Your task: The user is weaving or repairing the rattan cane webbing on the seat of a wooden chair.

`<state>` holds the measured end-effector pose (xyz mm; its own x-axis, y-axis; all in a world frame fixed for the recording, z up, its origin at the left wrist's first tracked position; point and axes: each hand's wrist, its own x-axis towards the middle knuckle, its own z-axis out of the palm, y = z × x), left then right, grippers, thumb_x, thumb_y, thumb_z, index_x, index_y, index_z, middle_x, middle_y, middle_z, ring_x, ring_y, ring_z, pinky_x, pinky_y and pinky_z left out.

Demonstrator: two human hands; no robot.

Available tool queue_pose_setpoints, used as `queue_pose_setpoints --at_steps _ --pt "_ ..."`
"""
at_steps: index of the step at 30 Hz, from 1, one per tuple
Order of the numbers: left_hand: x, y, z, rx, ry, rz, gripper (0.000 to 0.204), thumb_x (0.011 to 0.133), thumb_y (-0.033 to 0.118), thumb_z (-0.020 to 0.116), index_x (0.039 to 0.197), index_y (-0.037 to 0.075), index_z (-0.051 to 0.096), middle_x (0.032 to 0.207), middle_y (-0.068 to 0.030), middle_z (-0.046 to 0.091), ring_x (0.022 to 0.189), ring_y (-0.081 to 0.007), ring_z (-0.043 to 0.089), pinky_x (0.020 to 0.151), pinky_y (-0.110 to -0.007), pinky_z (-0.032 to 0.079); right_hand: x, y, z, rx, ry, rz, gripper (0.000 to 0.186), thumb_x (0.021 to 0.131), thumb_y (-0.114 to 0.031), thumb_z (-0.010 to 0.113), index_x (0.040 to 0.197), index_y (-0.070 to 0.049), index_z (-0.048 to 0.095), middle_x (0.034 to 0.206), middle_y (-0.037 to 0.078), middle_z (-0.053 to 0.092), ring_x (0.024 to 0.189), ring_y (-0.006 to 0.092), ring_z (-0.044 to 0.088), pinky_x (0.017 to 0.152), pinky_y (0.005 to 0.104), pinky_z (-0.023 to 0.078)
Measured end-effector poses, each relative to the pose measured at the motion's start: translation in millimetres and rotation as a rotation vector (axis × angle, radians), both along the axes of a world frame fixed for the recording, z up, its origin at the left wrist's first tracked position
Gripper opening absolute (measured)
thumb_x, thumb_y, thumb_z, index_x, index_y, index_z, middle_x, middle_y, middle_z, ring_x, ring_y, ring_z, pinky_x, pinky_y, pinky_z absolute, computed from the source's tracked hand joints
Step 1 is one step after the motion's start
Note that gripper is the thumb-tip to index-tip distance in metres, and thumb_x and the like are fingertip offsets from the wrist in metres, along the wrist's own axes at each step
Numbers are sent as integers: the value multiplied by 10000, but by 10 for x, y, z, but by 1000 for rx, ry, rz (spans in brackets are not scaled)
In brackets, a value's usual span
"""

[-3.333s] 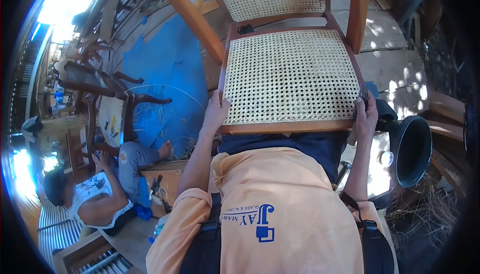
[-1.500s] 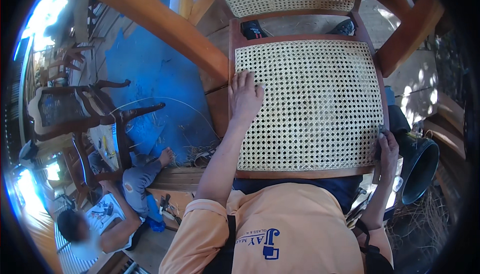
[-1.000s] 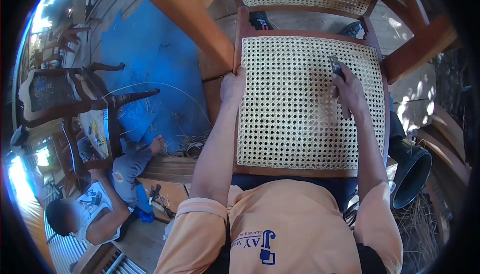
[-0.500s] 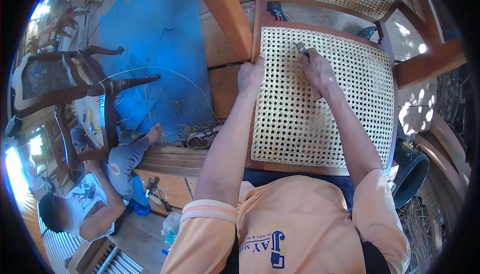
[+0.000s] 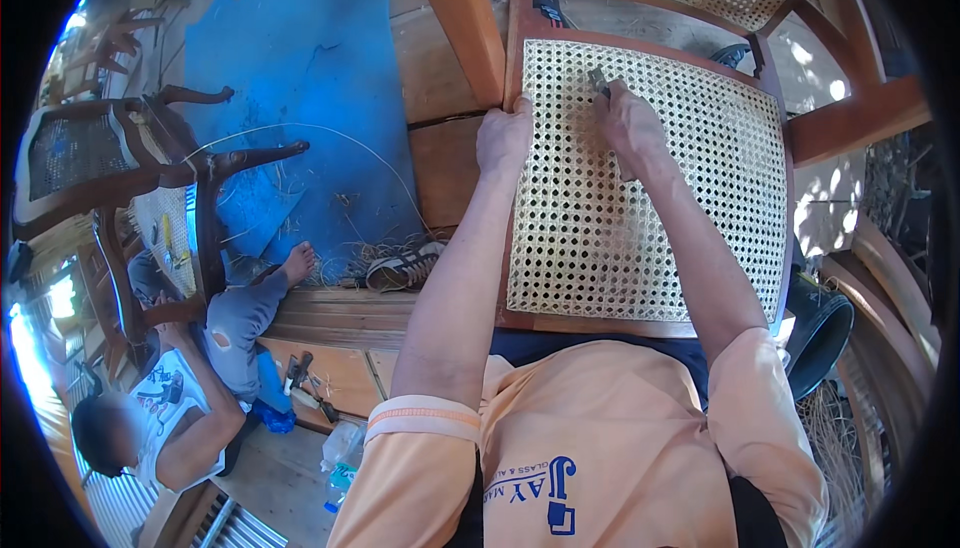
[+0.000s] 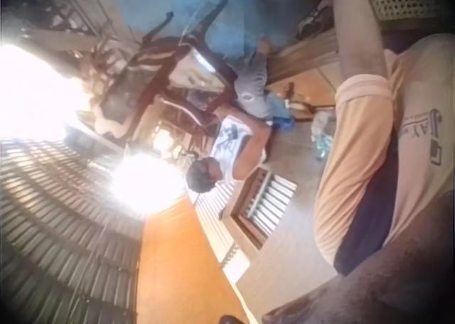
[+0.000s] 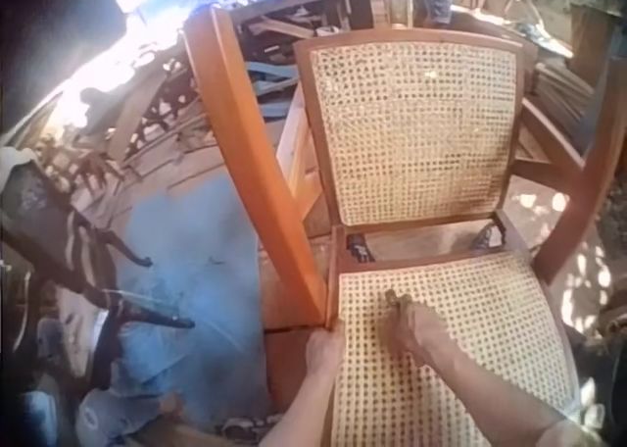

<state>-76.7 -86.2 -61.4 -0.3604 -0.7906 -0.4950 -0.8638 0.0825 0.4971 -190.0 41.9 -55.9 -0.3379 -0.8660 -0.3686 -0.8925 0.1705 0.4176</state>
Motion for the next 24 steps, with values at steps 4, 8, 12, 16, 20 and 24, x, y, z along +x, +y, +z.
queue_pose_setpoints --at_steps 4,8,12,16,20,24 --pt "25 -7 22 0 4 -12 640 804 499 418 949 -110 552 964 -306 565 959 -397 546 852 -423 416 0 -103 255 365 69 152 466 791 -279 564 1181 -62 429 870 6 531 806 120 504 569 186 398" --pt "-38 8 88 82 6 37 704 796 515 450 1004 -154 527 1064 -331 514 1063 -384 491 911 -383 369 -43 -81 94 129 -166 -185 656 632 -284 716 1163 -14 442 903 100 551 815 161 556 618 209 461" --pt "-3 17 73 4 -33 3 626 806 492 421 962 -101 552 958 -303 569 956 -393 550 846 -426 421 -19 -106 311 145 -255 -79 720 529 -236 821 1102 42 486 977 190 551 844 212 612 691 242 531" --pt "-12 6 25 -8 -17 -4 622 807 491 418 965 -95 554 966 -302 567 962 -393 548 847 -429 420 -71 -116 198 249 -163 72 678 551 -203 810 1102 37 496 990 185 553 877 229 605 731 258 525" --pt "-20 11 39 -7 -27 -10 630 806 498 421 969 -96 553 982 -302 563 968 -397 544 850 -431 417 -16 -75 124 19 -299 -234 660 536 -165 814 1083 45 509 982 174 553 901 253 596 759 270 521" --pt "-22 3 78 68 3 33 682 801 499 441 1030 -137 527 1057 -329 519 1062 -388 491 920 -379 369 -62 -81 81 164 -106 -51 454 834 -140 499 1261 -63 367 880 52 558 768 132 537 579 219 445"
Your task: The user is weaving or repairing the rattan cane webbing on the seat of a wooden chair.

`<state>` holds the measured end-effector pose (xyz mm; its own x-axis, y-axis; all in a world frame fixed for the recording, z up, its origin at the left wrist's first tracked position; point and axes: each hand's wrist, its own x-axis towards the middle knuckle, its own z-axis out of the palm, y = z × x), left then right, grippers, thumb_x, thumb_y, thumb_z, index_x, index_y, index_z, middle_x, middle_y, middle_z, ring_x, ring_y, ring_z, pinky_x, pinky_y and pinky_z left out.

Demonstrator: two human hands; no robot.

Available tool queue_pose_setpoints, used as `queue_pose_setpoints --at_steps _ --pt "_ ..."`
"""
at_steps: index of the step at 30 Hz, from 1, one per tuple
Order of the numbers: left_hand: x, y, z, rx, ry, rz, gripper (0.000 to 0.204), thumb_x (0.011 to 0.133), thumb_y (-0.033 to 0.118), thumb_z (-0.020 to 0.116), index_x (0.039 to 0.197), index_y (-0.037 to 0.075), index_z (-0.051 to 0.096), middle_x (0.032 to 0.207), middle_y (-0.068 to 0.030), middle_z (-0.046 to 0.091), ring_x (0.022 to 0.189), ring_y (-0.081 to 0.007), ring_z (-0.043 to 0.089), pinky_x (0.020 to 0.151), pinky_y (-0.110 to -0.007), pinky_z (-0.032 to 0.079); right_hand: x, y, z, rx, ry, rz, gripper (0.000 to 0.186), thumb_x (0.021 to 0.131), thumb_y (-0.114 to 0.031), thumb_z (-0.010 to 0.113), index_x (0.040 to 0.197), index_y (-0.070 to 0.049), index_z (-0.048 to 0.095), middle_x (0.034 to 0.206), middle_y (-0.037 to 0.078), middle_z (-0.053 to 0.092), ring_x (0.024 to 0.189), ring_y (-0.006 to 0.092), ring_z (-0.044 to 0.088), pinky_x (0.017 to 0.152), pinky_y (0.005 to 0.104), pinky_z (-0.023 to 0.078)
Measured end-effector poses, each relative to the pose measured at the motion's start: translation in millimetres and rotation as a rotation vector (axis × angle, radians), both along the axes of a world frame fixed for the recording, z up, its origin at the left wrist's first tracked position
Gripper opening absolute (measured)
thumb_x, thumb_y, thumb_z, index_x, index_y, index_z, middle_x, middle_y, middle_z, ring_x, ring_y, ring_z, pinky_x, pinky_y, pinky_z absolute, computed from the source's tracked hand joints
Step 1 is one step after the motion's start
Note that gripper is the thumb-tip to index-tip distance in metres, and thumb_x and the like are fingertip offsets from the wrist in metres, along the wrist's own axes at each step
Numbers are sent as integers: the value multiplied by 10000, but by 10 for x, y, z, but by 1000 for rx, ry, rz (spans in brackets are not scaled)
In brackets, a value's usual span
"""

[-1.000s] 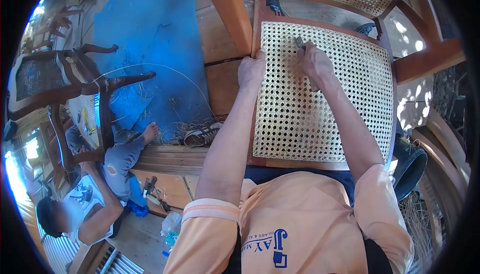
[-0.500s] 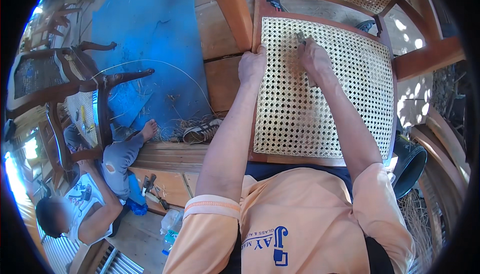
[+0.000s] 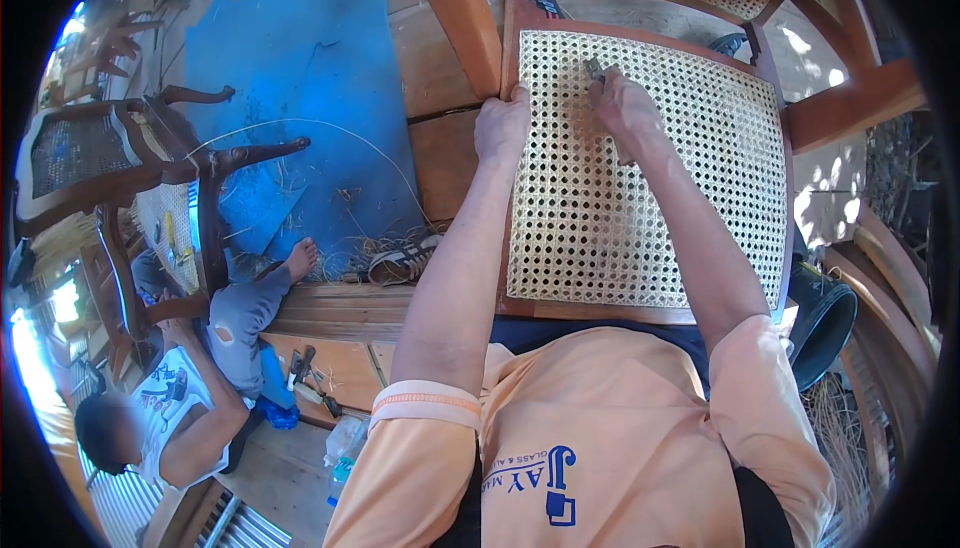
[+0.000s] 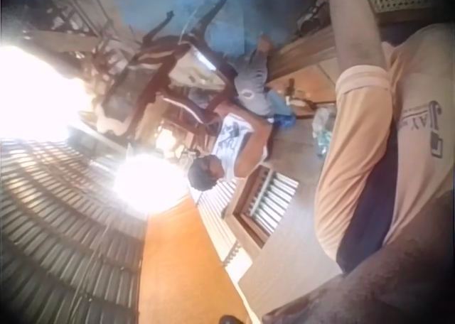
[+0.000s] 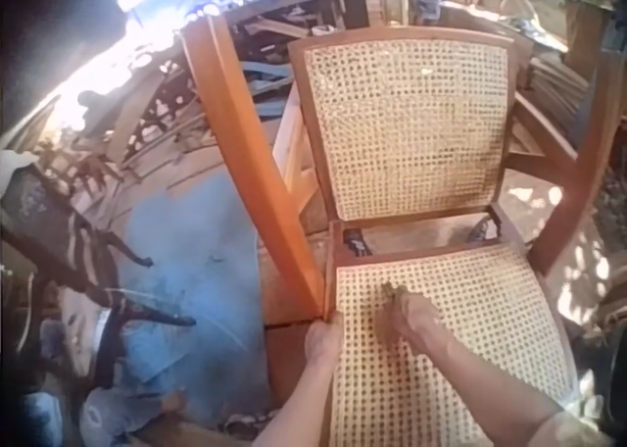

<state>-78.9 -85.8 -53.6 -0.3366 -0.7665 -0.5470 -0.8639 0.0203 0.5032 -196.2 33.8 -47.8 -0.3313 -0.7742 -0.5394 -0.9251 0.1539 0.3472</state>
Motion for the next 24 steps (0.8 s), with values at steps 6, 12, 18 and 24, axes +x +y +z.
queue_pose_setpoints --at_steps 6,12,18,24 --pt "13 -1 -19 -12 16 -9 677 801 493 456 1034 -138 526 1060 -325 522 1062 -384 495 915 -377 373 1 -3 138 -69 -234 -343 408 848 -187 500 1222 -65 393 839 42 537 723 116 537 556 212 441" --pt "19 -14 -29 28 50 1 688 800 494 452 1030 -151 519 1061 -325 521 1066 -381 492 922 -372 367 -15 19 181 -29 -45 5 385 861 -319 482 1123 -39 460 842 118 547 752 183 571 640 246 484" --pt "9 1 10 4 26 -3 699 797 494 446 1028 -163 513 1068 -334 512 1067 -391 487 920 -378 366 -82 78 318 -373 -639 -873 318 855 -241 478 1068 -8 514 952 146 550 830 256 578 738 358 485" --pt "17 -9 -32 -43 2 -12 663 791 511 435 987 -114 542 995 -307 558 983 -393 540 858 -418 414 -202 219 208 -684 -764 -1068 288 867 -220 461 1086 -42 518 824 153 608 676 283 599 674 390 484"
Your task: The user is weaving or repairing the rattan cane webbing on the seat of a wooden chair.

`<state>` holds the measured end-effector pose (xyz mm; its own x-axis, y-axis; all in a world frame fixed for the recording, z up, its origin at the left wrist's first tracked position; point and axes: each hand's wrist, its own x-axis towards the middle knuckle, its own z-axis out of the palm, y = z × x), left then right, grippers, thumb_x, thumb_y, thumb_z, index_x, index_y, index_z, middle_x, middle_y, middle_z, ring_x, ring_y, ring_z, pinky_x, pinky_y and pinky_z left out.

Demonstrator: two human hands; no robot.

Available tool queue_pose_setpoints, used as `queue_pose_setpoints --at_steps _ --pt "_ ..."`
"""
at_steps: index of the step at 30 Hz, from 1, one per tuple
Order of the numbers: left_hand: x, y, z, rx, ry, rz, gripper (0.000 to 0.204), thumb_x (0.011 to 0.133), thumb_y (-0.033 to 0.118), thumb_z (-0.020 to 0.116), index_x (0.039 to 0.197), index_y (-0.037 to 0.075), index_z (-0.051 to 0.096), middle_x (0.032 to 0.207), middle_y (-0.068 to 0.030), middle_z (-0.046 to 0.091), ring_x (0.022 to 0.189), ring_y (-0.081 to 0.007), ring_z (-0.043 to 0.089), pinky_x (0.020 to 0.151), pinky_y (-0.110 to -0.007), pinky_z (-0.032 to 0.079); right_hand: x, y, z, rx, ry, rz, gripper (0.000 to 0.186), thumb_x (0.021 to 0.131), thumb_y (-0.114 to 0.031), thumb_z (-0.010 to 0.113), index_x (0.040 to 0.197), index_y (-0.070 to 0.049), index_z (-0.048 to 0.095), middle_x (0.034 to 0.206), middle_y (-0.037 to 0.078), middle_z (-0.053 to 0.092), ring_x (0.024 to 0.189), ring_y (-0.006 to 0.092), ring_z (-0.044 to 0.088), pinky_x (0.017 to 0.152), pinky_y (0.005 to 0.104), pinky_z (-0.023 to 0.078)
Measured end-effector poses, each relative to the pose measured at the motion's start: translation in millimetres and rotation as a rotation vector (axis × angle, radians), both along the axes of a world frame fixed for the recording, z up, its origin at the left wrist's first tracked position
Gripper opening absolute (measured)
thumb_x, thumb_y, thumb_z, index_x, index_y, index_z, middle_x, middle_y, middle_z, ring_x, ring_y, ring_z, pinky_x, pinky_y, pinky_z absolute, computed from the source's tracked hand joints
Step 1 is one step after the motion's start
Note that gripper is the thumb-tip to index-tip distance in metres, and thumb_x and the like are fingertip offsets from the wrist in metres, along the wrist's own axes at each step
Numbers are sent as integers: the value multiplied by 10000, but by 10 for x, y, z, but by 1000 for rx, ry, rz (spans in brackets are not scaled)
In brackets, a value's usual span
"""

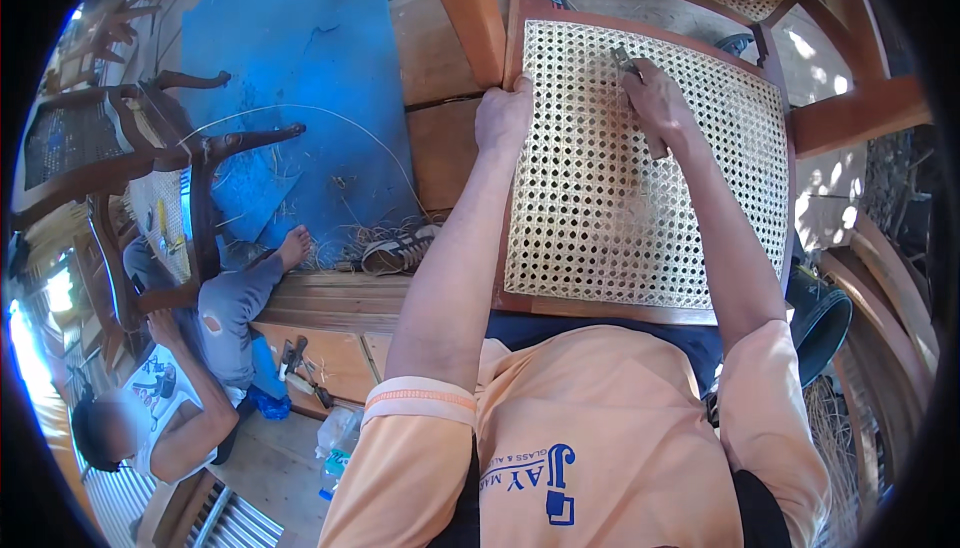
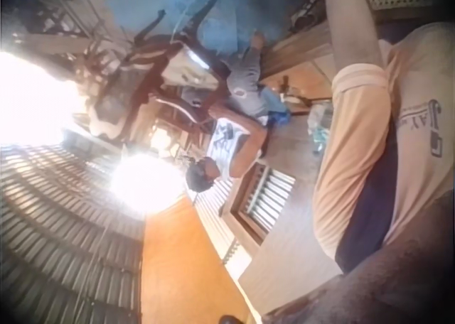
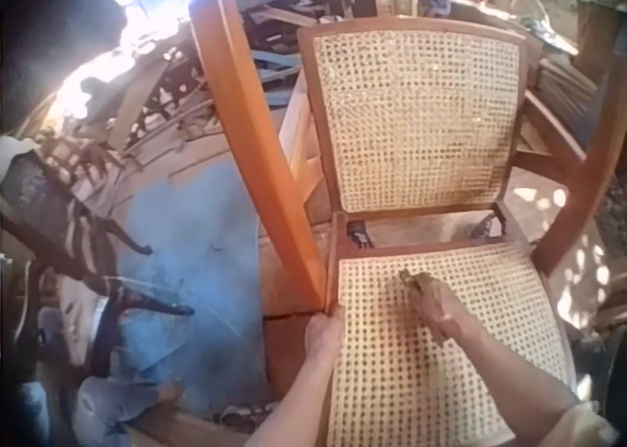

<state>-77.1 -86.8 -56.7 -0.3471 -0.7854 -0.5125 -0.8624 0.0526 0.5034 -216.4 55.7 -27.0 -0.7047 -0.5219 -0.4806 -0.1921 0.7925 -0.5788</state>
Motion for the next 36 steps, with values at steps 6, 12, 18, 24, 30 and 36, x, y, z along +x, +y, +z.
queue_pose_setpoints --at_steps 6,12,18,24,30,36 --pt "-13 7 -62 -15 11 -9 656 791 509 441 977 -111 548 980 -303 565 977 -393 543 855 -420 414 86 -70 -232 164 348 421 337 863 -230 457 1136 -35 429 781 182 604 672 266 617 633 402 485" --pt "-20 33 -60 -36 27 -11 650 799 508 438 969 -110 549 976 -308 563 969 -391 546 852 -420 417 247 -211 -288 230 373 326 366 847 -252 461 1177 -94 440 808 186 618 650 272 624 586 377 499" --pt "-17 35 -37 -24 20 -16 648 804 503 432 968 -113 549 978 -309 561 968 -392 546 850 -422 418 279 -182 -321 241 425 414 402 844 -271 464 1215 -116 447 876 156 626 711 250 632 608 353 511" --pt "13 11 -43 6 33 6 653 800 506 434 977 -111 550 977 -309 561 972 -394 544 853 -420 417 297 -180 -212 124 375 328 387 855 -270 455 1220 -141 436 911 107 629 739 248 628 642 336 504" --pt "-7 13 -54 -39 5 -24 654 790 514 436 967 -105 556 973 -308 563 966 -395 547 850 -424 419 299 -308 -56 215 283 326 400 838 -254 474 1226 -174 426 888 131 627 768 279 624 677 361 501" --pt "-4 2 -60 -35 -4 -41 655 799 510 423 963 -111 551 959 -310 566 961 -396 549 848 -426 420 344 -331 -54 154 311 293 365 820 -248 491 1172 -154 483 875 165 623 787 296 620 702 389 496"
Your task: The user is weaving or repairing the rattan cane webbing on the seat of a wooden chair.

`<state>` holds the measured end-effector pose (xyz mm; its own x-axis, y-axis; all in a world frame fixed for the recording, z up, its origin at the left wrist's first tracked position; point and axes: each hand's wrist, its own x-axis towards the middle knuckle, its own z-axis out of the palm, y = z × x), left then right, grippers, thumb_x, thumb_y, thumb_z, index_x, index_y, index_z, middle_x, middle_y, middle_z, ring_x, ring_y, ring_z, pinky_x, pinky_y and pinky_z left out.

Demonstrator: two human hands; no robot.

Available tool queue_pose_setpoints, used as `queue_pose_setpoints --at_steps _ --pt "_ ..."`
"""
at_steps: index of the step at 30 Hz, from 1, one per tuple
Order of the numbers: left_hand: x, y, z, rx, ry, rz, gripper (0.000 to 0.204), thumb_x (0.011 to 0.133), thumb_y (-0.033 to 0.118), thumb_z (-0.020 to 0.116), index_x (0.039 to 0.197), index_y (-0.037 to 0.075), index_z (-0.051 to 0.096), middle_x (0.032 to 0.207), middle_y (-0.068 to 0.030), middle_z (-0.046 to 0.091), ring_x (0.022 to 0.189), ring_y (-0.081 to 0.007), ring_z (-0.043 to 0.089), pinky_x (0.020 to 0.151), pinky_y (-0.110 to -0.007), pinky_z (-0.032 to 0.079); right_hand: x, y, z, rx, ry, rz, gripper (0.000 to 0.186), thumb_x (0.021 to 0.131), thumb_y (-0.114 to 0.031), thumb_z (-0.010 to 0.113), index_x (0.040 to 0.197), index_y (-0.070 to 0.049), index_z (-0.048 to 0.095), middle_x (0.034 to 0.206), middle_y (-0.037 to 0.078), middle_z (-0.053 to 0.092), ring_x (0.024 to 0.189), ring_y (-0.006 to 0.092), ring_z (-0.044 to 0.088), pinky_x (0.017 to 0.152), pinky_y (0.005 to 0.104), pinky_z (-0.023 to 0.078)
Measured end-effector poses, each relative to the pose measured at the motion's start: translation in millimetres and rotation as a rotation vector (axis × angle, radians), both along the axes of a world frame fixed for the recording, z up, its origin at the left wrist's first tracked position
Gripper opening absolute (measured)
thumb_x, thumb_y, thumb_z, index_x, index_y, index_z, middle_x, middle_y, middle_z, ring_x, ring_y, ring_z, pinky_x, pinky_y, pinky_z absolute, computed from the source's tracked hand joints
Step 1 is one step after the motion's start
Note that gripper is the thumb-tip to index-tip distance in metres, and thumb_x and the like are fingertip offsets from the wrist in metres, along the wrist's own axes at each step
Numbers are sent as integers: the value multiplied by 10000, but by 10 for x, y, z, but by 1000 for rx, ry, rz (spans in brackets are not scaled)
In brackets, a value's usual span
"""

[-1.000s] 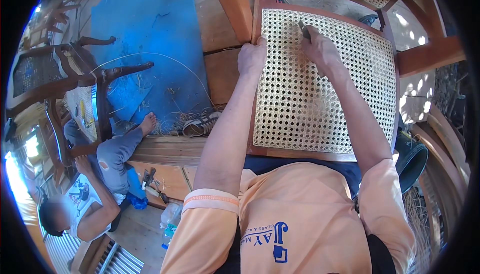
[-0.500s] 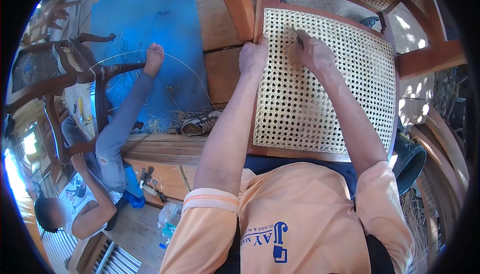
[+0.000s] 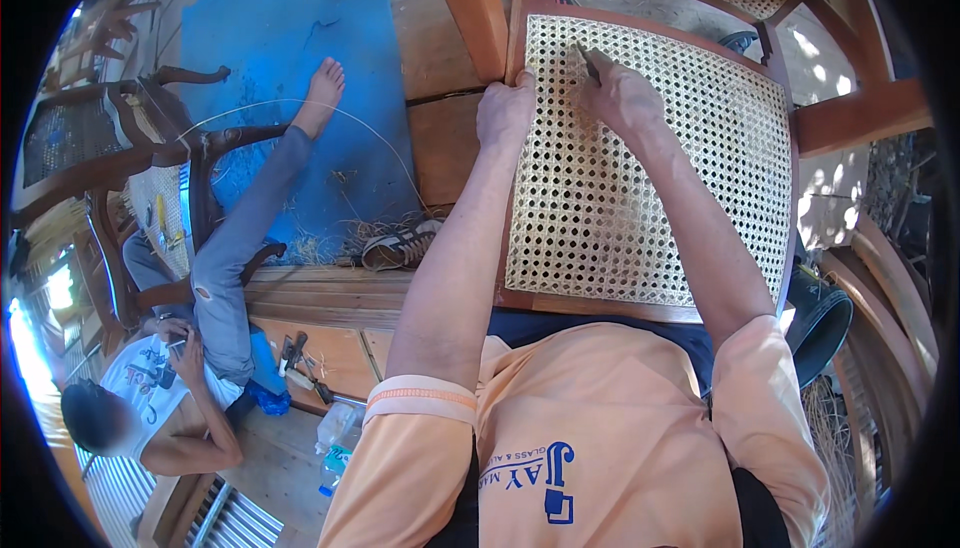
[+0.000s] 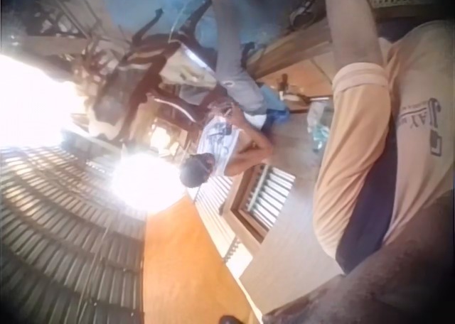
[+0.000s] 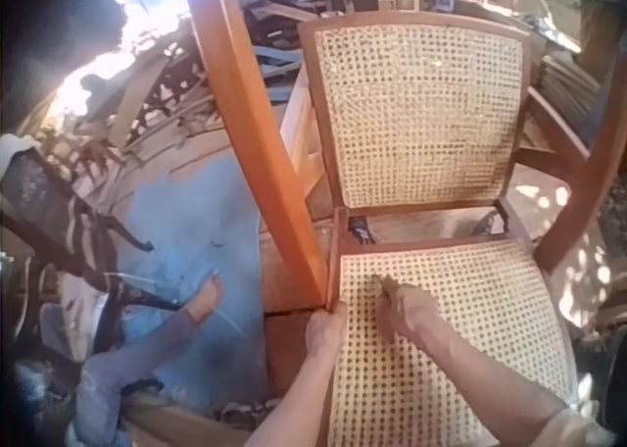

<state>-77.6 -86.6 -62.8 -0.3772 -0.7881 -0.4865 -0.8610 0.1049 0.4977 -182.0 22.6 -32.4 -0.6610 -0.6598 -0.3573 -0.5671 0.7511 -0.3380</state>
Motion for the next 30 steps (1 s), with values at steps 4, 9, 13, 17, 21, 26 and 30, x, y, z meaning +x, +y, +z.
queue_pose_setpoints --at_steps 4,9,13,17,21,26,30 --pt "5 -1 -3 -12 4 -3 661 801 513 419 964 -114 548 961 -310 565 961 -398 548 848 -427 420 10 -24 30 -28 -54 48 393 810 -251 507 1184 -134 479 894 173 621 812 300 615 722 393 491" --pt "4 3 15 -14 0 -10 665 809 514 410 956 -121 546 961 -311 563 962 -398 547 844 -427 424 -2 -52 33 -1 -57 -8 410 813 -260 509 1199 -129 467 898 168 621 822 297 611 726 387 489" --pt "10 15 77 2 2 12 661 811 513 408 959 -116 547 963 -311 563 963 -397 547 845 -427 424 5 -86 141 44 -94 66 434 815 -270 510 1219 -123 451 907 163 620 812 294 614 727 378 490" --pt "-21 18 162 100 -4 60 683 802 496 448 1032 -142 520 1078 -320 513 1074 -373 489 919 -376 372 62 -67 -12 76 -22 75 405 820 -274 500 1185 -100 469 862 166 625 768 300 619 697 374 500" --pt "12 -8 88 25 -30 27 653 809 502 415 982 -116 540 983 -304 562 978 -388 544 851 -423 422 86 -55 78 0 -19 55 370 844 -265 468 1172 -94 466 803 167 629 723 285 629 654 377 510" --pt "-11 9 35 35 -14 12 646 807 492 419 1000 -112 537 1003 -304 555 991 -387 538 867 -420 411 -51 -66 53 172 -90 -127 369 873 -264 431 1209 -111 441 859 151 634 757 251 635 671 378 509" --pt "26 -37 -37 26 -22 -7 641 807 492 415 1015 -102 539 1013 -304 551 1001 -391 531 876 -415 406 135 -131 132 -7 -66 35 369 865 -254 439 1195 -90 458 879 162 629 779 260 628 703 379 500"
